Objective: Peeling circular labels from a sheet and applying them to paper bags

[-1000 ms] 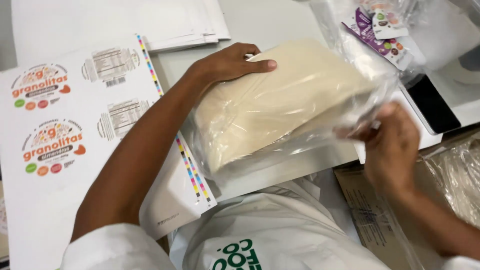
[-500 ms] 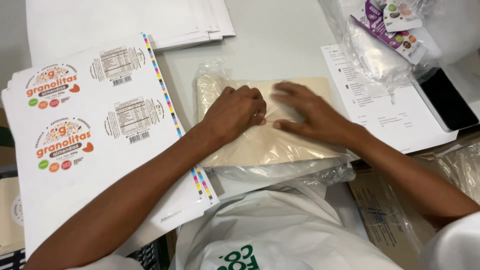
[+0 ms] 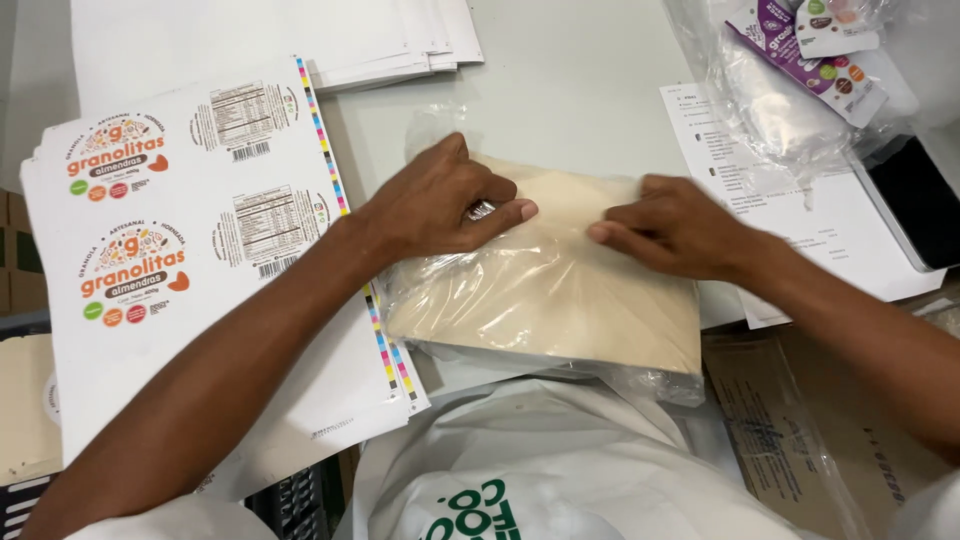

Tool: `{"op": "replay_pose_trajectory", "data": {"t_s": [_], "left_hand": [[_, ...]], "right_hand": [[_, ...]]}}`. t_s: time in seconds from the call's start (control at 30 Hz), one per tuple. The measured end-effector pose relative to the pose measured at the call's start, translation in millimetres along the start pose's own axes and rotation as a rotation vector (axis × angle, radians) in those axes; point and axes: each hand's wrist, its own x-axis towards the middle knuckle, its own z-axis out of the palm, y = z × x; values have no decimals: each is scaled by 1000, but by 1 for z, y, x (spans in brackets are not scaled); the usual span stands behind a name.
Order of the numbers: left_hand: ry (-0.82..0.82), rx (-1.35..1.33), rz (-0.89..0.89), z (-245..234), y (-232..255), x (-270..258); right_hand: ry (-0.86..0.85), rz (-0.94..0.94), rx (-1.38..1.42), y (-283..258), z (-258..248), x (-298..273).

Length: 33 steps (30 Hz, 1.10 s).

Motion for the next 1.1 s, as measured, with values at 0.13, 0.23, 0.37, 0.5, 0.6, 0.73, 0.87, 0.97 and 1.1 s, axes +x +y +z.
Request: {"op": "replay_pose_trajectory", "data": {"t_s": [0.13,0.23,0.37,0.5,0.6,0.73,0.87,0.97,1.1], "left_hand": [[125,134,89,-42,-30,-21],[167,248,36,-58,-47,-27],[43,487,-85,-65,-81,-40],[66,498,-324,-51,-82,-46],[38,589,-470,-45,-63,-38],[-6,457,-618,-45,-26,-26],[-101,364,-501,-20,-3,-39],[-42,345,-364,-4,-11,-59],[42,381,-332,10,-14,-66]], "right_hand": [[-56,300,-381,18,-43,-81],[-85,650,-455,-2,-61,-111],[-153,1141,-273,-25,-41,-145],[-200,1043,-142,-29,-42,-122],[107,624,-299,-8,-61,-60],[146,236,-137,43,-42,93],[-172,493,-29,82,3,208],[-248,458,-122,108,29,236],[-395,619,-164,100,32,240]]}}
